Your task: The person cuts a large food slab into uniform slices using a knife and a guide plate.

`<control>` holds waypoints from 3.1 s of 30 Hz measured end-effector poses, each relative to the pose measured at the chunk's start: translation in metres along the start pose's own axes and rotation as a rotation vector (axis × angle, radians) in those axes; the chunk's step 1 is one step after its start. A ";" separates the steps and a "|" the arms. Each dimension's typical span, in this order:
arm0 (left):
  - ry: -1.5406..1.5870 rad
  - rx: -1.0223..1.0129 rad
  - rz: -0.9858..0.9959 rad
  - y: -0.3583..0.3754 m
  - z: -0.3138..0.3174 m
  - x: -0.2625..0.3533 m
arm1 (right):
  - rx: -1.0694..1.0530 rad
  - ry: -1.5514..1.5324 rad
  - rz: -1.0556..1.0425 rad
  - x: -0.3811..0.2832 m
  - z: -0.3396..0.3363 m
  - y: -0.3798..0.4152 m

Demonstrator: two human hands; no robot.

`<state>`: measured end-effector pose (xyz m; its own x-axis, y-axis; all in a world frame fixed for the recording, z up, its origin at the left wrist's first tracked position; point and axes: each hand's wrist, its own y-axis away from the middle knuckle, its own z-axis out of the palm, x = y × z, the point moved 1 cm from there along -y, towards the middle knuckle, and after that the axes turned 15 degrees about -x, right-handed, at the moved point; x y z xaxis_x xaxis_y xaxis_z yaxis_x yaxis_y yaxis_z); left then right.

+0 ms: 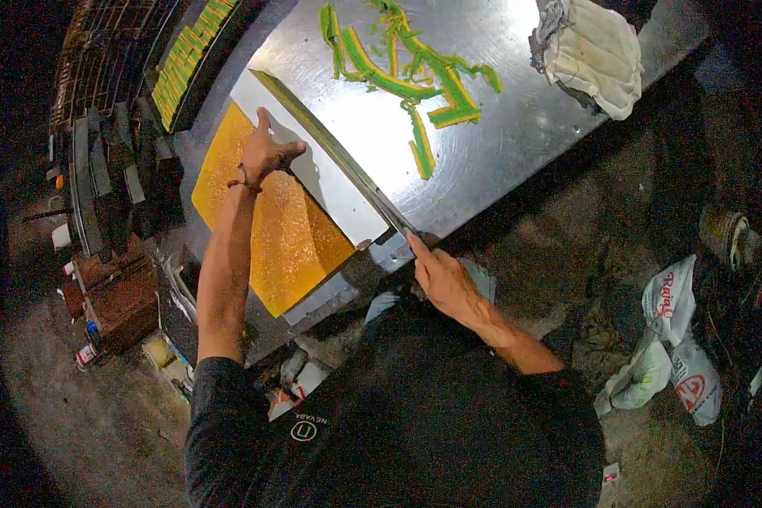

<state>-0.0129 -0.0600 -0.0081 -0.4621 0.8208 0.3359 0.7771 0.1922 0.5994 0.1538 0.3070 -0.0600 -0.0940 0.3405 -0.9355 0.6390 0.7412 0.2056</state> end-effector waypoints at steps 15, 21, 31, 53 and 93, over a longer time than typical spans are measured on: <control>0.021 -0.055 -0.058 0.006 0.000 0.006 | -0.068 -0.012 0.005 -0.009 -0.010 -0.056; 0.081 -0.057 -0.014 0.005 0.002 0.002 | -0.084 0.028 0.025 -0.011 -0.013 -0.055; 0.061 -0.022 -0.029 0.005 0.000 0.004 | 0.061 0.070 0.058 0.003 -0.028 -0.065; 0.110 -0.032 -0.047 -0.002 0.003 -0.012 | 0.149 0.119 0.007 -0.008 -0.053 -0.125; 1.092 0.943 -0.423 0.302 0.220 -0.210 | -0.065 0.323 -0.016 -0.004 -0.081 -0.003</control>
<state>0.4131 -0.0554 -0.0575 -0.4686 -0.0944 0.8784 0.2949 0.9205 0.2562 0.0905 0.3508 -0.0334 -0.3479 0.4866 -0.8014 0.5861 0.7801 0.2192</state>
